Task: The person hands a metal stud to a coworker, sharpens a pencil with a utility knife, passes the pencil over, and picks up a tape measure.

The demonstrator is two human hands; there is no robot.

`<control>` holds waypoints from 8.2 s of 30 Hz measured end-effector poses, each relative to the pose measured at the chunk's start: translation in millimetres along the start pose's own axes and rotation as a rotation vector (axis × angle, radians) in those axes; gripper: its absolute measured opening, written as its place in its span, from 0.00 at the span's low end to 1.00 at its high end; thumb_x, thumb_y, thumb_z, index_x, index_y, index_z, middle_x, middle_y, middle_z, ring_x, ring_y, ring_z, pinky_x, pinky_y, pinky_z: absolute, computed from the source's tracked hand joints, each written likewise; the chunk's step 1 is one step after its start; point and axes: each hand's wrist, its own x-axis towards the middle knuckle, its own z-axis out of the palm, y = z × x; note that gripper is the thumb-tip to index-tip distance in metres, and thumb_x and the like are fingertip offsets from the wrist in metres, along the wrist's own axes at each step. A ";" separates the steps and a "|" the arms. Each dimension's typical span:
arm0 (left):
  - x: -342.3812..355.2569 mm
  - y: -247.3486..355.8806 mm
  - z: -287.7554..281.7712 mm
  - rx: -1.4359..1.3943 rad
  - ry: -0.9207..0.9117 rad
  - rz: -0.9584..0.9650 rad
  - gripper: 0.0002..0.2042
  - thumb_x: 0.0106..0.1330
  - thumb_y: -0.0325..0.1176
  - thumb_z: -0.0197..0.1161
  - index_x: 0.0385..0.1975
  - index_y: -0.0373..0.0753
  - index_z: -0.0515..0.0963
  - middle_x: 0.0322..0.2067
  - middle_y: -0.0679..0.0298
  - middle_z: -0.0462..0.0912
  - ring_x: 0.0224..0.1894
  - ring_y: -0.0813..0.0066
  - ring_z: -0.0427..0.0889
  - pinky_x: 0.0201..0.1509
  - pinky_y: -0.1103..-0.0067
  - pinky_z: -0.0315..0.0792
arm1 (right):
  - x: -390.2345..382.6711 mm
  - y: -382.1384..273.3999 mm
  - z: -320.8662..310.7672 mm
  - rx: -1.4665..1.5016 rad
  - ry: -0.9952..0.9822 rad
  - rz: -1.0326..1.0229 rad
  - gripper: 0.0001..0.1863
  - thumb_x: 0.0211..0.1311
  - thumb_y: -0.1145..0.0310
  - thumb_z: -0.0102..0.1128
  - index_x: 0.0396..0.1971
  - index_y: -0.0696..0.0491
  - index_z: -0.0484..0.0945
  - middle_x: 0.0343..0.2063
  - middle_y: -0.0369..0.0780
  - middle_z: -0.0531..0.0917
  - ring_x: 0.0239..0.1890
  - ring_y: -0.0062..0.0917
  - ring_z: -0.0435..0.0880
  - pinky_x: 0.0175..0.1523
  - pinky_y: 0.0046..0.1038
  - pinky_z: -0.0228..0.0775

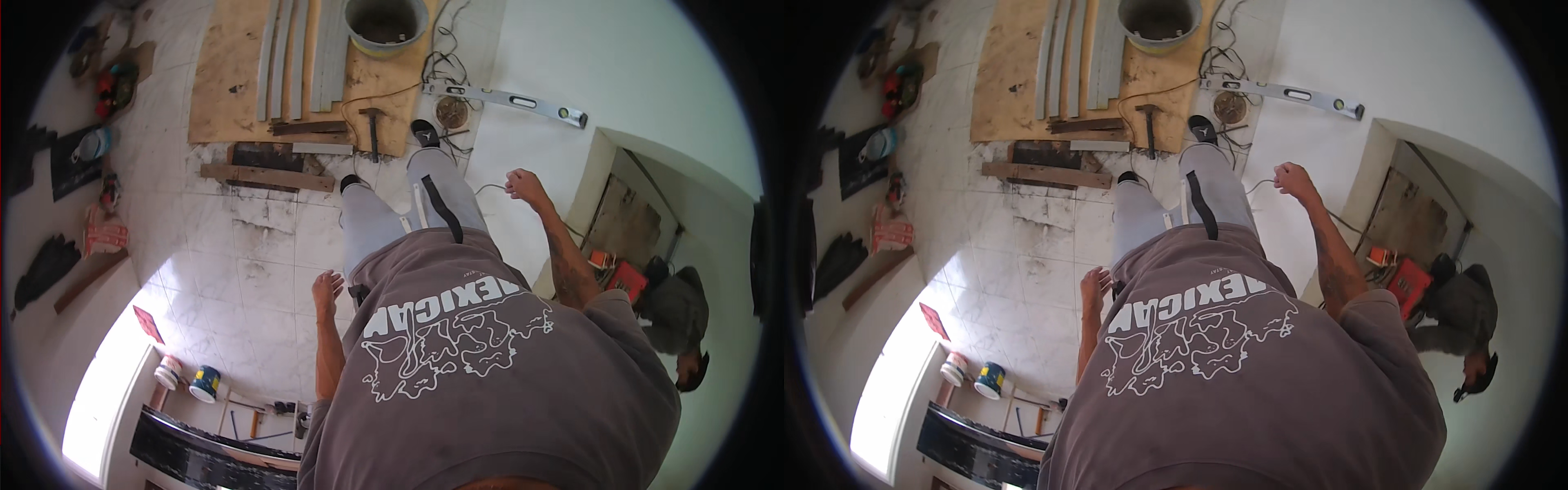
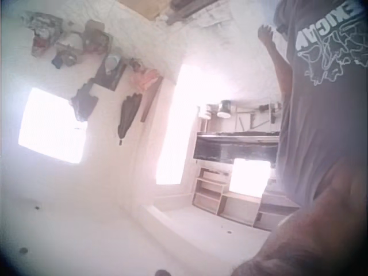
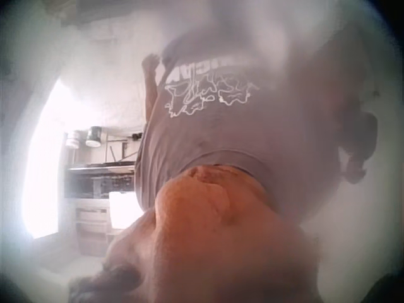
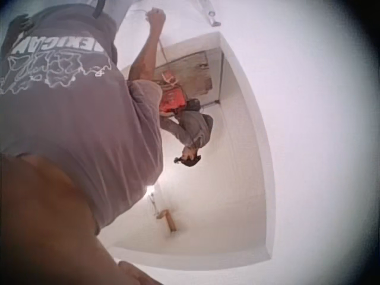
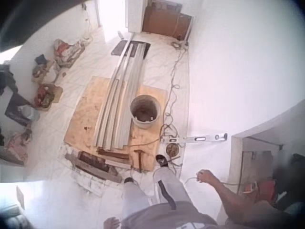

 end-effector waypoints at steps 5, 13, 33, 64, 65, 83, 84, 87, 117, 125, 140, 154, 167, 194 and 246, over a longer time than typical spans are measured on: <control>43.2 70.3 -130.4 0.061 0.061 0.082 0.20 0.67 0.42 0.51 0.52 0.35 0.71 0.45 0.54 0.80 0.44 0.66 0.82 0.45 0.75 0.75 | -83.5 45.9 88.8 0.103 -0.005 0.131 0.18 0.65 0.59 0.50 0.43 0.61 0.76 0.32 0.42 0.81 0.33 0.25 0.83 0.36 0.27 0.77; 78.9 140.0 -142.7 0.202 0.020 0.154 0.19 0.67 0.42 0.51 0.51 0.36 0.72 0.45 0.54 0.80 0.44 0.65 0.82 0.45 0.74 0.75 | -157.8 102.9 141.2 0.276 0.105 0.259 0.17 0.66 0.61 0.50 0.43 0.61 0.75 0.33 0.42 0.81 0.33 0.26 0.83 0.36 0.27 0.78; 2.2 163.6 124.2 0.794 -0.272 0.249 0.19 0.69 0.41 0.50 0.50 0.34 0.73 0.43 0.54 0.81 0.42 0.67 0.82 0.46 0.73 0.74 | -150.8 228.7 132.6 0.652 0.169 0.275 0.17 0.65 0.61 0.49 0.42 0.61 0.76 0.32 0.43 0.82 0.33 0.26 0.84 0.35 0.28 0.78; 12.4 217.2 303.8 1.389 -0.563 0.339 0.15 0.69 0.39 0.52 0.49 0.37 0.73 0.40 0.58 0.81 0.40 0.71 0.81 0.45 0.75 0.75 | -233.8 254.2 345.0 1.405 0.232 0.696 0.17 0.65 0.61 0.48 0.39 0.61 0.76 0.30 0.42 0.82 0.31 0.26 0.83 0.35 0.29 0.78; 8.8 215.4 311.7 1.450 -0.587 0.367 0.15 0.70 0.39 0.52 0.50 0.37 0.73 0.41 0.58 0.81 0.42 0.70 0.81 0.46 0.76 0.74 | -239.4 250.6 356.9 1.423 0.241 0.697 0.17 0.65 0.61 0.48 0.39 0.61 0.76 0.31 0.42 0.82 0.31 0.27 0.84 0.35 0.29 0.78; 119.7 319.3 160.8 1.726 -0.669 0.381 0.15 0.66 0.38 0.51 0.46 0.37 0.73 0.35 0.57 0.81 0.32 0.68 0.81 0.33 0.73 0.75 | -233.9 130.1 507.6 1.699 0.460 0.673 0.18 0.65 0.62 0.45 0.34 0.63 0.76 0.32 0.48 0.83 0.32 0.33 0.85 0.35 0.35 0.82; 121.9 327.8 155.7 1.856 -0.781 0.483 0.15 0.65 0.38 0.51 0.47 0.36 0.73 0.36 0.56 0.81 0.33 0.67 0.82 0.35 0.73 0.75 | -234.0 130.1 506.9 1.704 0.480 0.658 0.18 0.65 0.62 0.45 0.34 0.63 0.76 0.32 0.48 0.83 0.32 0.33 0.85 0.35 0.35 0.82; 114.4 317.9 162.6 2.095 -1.014 0.711 0.16 0.65 0.38 0.52 0.49 0.36 0.72 0.38 0.53 0.81 0.35 0.66 0.83 0.37 0.72 0.75 | -240.6 137.4 494.7 1.696 0.493 0.642 0.18 0.65 0.62 0.44 0.34 0.63 0.76 0.32 0.48 0.83 0.33 0.33 0.85 0.35 0.36 0.82; -6.9 190.4 333.0 1.446 -0.461 0.261 0.15 0.67 0.37 0.51 0.48 0.36 0.72 0.39 0.57 0.80 0.39 0.64 0.83 0.39 0.75 0.77 | -192.0 248.7 147.9 0.934 0.825 0.180 0.10 0.58 0.68 0.50 0.34 0.57 0.78 0.32 0.47 0.84 0.39 0.41 0.83 0.44 0.36 0.73; -50.0 178.8 435.9 1.577 -0.562 0.394 0.16 0.67 0.41 0.54 0.47 0.38 0.72 0.45 0.55 0.79 0.44 0.63 0.81 0.47 0.71 0.74 | -223.6 272.6 171.8 1.089 0.837 0.309 0.12 0.58 0.66 0.50 0.35 0.57 0.79 0.33 0.48 0.84 0.40 0.42 0.82 0.47 0.38 0.72; -85.8 129.6 459.1 1.560 -0.666 0.574 0.13 0.69 0.36 0.53 0.43 0.33 0.76 0.34 0.60 0.83 0.35 0.75 0.82 0.39 0.80 0.75 | -220.0 276.2 109.3 1.067 0.784 0.229 0.14 0.68 0.65 0.47 0.42 0.60 0.76 0.29 0.43 0.84 0.35 0.26 0.85 0.39 0.24 0.75; 14.7 101.4 363.7 1.097 -0.544 0.587 0.11 0.70 0.33 0.52 0.44 0.34 0.75 0.32 0.63 0.83 0.34 0.77 0.82 0.38 0.82 0.74 | 39.9 150.4 107.7 0.466 0.370 -0.280 0.11 0.59 0.67 0.49 0.30 0.59 0.78 0.28 0.49 0.82 0.34 0.46 0.81 0.41 0.37 0.73; 115.5 54.9 425.8 0.886 -0.637 0.508 0.11 0.69 0.34 0.54 0.42 0.33 0.75 0.31 0.60 0.83 0.35 0.76 0.82 0.40 0.78 0.74 | 236.6 177.1 142.6 0.130 0.182 -0.175 0.13 0.56 0.66 0.49 0.30 0.57 0.81 0.24 0.44 0.84 0.27 0.33 0.85 0.39 0.32 0.75; 243.8 120.5 532.4 1.158 -0.692 0.904 0.12 0.63 0.33 0.59 0.44 0.38 0.71 0.37 0.57 0.77 0.40 0.56 0.79 0.43 0.66 0.72 | 642.1 183.2 162.7 -0.460 0.693 -0.162 0.18 0.57 0.67 0.54 0.49 0.48 0.73 0.43 0.50 0.76 0.45 0.46 0.79 0.41 0.45 0.77; 231.4 34.0 486.1 0.867 -0.528 0.734 0.10 0.63 0.33 0.55 0.40 0.36 0.70 0.36 0.50 0.77 0.40 0.48 0.78 0.44 0.61 0.72 | 499.0 123.2 67.2 -1.121 0.087 -0.343 0.16 0.51 0.77 0.58 0.43 0.55 0.73 0.51 0.52 0.66 0.46 0.42 0.76 0.43 0.36 0.78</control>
